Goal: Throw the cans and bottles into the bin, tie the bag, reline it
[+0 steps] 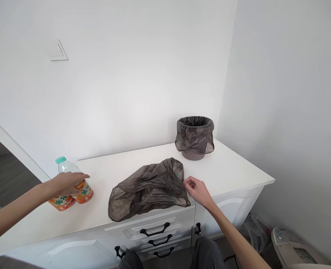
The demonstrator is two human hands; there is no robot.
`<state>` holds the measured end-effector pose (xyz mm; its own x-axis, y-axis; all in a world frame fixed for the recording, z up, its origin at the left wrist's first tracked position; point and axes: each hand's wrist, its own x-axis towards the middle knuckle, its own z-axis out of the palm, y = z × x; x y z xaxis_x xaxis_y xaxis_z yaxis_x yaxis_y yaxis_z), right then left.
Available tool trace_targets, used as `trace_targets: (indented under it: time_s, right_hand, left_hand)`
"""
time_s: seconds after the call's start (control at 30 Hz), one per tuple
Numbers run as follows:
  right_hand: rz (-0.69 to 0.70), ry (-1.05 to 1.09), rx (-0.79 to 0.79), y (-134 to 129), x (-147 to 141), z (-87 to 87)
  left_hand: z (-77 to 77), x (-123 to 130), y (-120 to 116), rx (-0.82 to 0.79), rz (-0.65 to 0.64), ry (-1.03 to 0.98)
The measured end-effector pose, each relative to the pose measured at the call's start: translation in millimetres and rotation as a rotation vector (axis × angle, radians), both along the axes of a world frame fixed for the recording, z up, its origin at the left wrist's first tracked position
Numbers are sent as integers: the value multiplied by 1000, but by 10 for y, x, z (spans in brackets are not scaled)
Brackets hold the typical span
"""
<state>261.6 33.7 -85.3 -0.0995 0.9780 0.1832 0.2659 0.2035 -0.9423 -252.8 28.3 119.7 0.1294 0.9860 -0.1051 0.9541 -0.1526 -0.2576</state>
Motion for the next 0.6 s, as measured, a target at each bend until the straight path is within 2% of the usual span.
trace_targets:
  time_s: [0.1, 0.2, 0.33, 0.43, 0.6]
  right_hand:
    - [4, -8, 8, 11, -4, -20]
    - [9, -15, 14, 9, -9, -28]
    - [0, -28, 13, -2, -10, -30]
    - [-2, -31, 16, 5, -9, -45]
    - [-11, -40, 41, 31, -16, -62]
  left_hand:
    - [22, 305, -254, 1, -105, -1]
    - [4, 703, -552, 16, -237, -147]
    - [-175, 1166, -783, -120, -357, -400]
    - [-443, 1462, -719, -154, -441, -546]
    - [-876, 1991, -311, -122, -437, -701]
